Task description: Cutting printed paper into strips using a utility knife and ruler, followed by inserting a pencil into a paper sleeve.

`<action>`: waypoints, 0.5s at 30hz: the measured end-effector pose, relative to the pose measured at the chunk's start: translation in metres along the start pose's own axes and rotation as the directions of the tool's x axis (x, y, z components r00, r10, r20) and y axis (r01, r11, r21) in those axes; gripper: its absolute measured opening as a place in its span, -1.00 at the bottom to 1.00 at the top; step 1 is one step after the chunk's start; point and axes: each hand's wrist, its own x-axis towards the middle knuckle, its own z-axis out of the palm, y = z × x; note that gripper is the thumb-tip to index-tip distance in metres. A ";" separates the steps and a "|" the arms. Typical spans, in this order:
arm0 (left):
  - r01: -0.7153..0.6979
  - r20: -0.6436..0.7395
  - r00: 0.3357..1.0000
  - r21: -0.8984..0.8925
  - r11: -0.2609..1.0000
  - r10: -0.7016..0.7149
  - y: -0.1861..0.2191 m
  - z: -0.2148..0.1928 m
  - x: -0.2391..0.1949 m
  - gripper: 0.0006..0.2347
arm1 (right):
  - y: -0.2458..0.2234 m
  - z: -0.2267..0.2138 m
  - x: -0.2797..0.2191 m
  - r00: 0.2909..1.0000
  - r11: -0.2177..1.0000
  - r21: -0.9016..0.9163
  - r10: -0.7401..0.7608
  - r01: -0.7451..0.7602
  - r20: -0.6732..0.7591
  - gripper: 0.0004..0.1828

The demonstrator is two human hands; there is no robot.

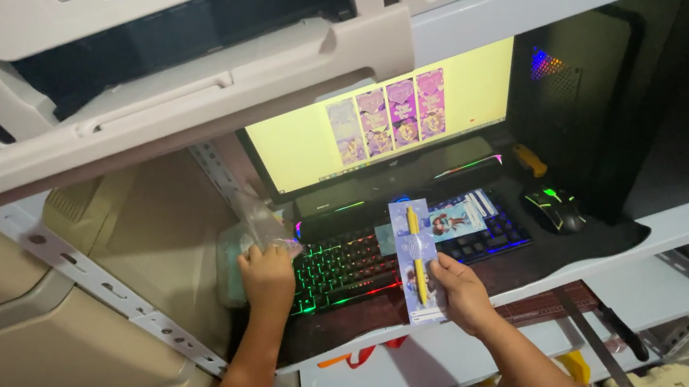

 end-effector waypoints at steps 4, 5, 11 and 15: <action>0.002 -0.061 0.998 0.054 0.999 0.001 0.003 -0.027 0.011 -0.80 | -0.004 0.003 -0.004 1.000 0.999 -0.044 -0.013 0.014 0.001 -0.66; -0.014 -0.141 0.990 0.017 1.000 0.016 0.004 -0.037 0.017 -0.77 | -0.004 0.005 -0.004 1.000 0.998 -0.058 -0.018 0.017 -0.019 -0.66; 0.017 0.017 1.000 -0.118 0.993 -0.015 -0.003 0.010 -0.002 -0.79 | 0.001 0.001 -0.001 0.998 0.996 -0.065 -0.056 0.054 -0.028 -0.72; 0.048 0.019 0.999 -0.309 0.950 -0.045 -0.014 0.026 -0.012 -0.78 | 0.001 -0.001 -0.002 0.998 0.998 -0.059 -0.040 0.037 -0.038 -0.70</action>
